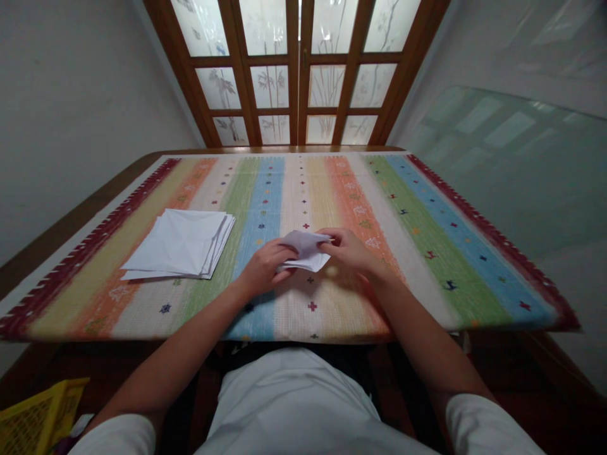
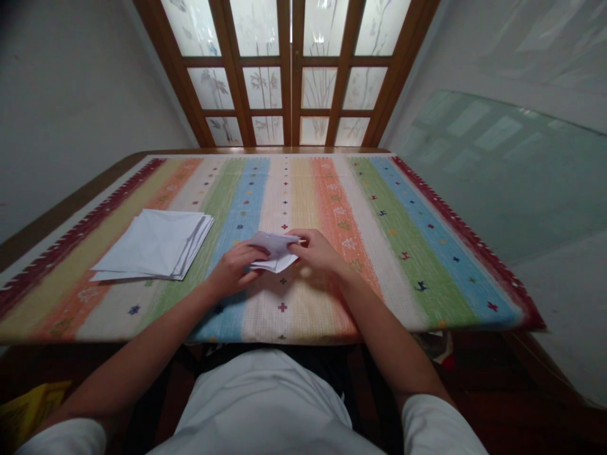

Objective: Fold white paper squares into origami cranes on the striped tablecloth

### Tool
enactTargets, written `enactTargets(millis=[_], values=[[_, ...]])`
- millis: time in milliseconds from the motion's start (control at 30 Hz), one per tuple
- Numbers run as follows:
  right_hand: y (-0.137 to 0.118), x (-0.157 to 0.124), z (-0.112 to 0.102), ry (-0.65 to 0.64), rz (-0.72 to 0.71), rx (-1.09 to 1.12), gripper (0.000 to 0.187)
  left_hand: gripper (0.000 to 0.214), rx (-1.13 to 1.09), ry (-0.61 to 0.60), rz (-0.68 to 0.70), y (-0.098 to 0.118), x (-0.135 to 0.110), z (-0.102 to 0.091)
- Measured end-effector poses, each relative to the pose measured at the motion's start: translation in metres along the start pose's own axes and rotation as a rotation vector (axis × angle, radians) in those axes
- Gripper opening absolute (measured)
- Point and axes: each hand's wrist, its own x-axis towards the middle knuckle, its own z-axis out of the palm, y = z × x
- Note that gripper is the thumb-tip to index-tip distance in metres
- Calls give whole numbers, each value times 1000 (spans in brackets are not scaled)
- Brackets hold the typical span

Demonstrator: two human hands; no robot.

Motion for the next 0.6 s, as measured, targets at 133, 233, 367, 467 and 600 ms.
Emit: enactTargets(millis=[133, 233, 367, 467, 600], values=[[-7, -3, -2, -104, 113, 258, 40, 15, -88, 169, -194, -3, -2, 2], [-9, -3, 0, -158, 134, 336, 58, 17, -99, 273, -308, -5, -2, 3], [-1, 1, 6, -49, 80, 192, 57, 36, -212, 367, -386, -5, 0, 7], [5, 5, 12, 48, 65, 152, 44, 48, -259, 403, -429, -4, 1, 10], [8, 6, 19, 44, 86, 213, 42, 36, -306, 415, -460, -5, 4, 7]])
